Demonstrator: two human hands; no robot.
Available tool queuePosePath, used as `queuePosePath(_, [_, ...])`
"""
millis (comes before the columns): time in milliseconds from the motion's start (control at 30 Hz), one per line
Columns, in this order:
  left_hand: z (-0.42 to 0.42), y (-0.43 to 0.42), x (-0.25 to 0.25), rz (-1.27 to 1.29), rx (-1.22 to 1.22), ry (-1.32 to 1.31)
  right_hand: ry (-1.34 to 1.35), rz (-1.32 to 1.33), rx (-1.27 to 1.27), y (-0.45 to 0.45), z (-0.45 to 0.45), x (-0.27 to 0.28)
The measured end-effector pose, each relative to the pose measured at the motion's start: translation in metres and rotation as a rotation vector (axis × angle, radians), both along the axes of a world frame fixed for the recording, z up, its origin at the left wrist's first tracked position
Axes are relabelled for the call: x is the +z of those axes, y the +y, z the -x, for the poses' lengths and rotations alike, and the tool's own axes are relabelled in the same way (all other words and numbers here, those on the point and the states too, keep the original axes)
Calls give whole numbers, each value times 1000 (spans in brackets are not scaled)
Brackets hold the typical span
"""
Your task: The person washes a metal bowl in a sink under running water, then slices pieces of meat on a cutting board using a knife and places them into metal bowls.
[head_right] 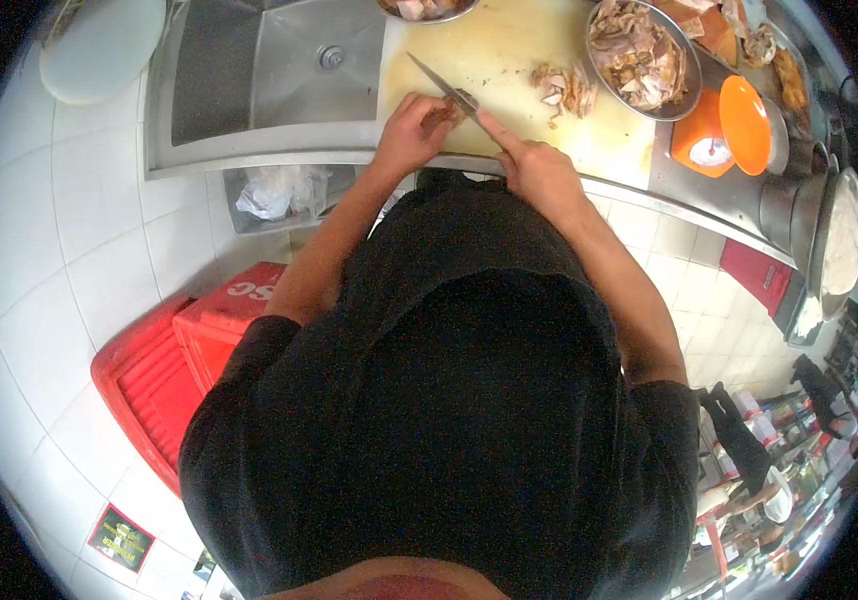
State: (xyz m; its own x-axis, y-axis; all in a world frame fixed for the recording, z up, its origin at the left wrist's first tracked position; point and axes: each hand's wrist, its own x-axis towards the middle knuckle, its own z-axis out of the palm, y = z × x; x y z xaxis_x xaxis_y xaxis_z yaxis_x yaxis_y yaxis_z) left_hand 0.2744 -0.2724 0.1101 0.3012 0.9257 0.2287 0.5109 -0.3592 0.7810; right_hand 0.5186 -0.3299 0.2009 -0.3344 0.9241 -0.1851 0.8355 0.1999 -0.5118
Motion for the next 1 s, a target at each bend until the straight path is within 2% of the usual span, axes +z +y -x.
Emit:
queuePosePath(200, [-2,1,-3,-24,11,-53,-125,15,47,3,9,6])
queuePosePath(400, [-4,5,-7,42,23,-9,-209,150,74,18,28,38])
queuePosePath(767, [-5,6,-17,83,36,-82,-209,139,110,38,39,30])
queuePosePath(1000, [-5,10,-29,-14,26,-122,-263,139,124,40,42,23])
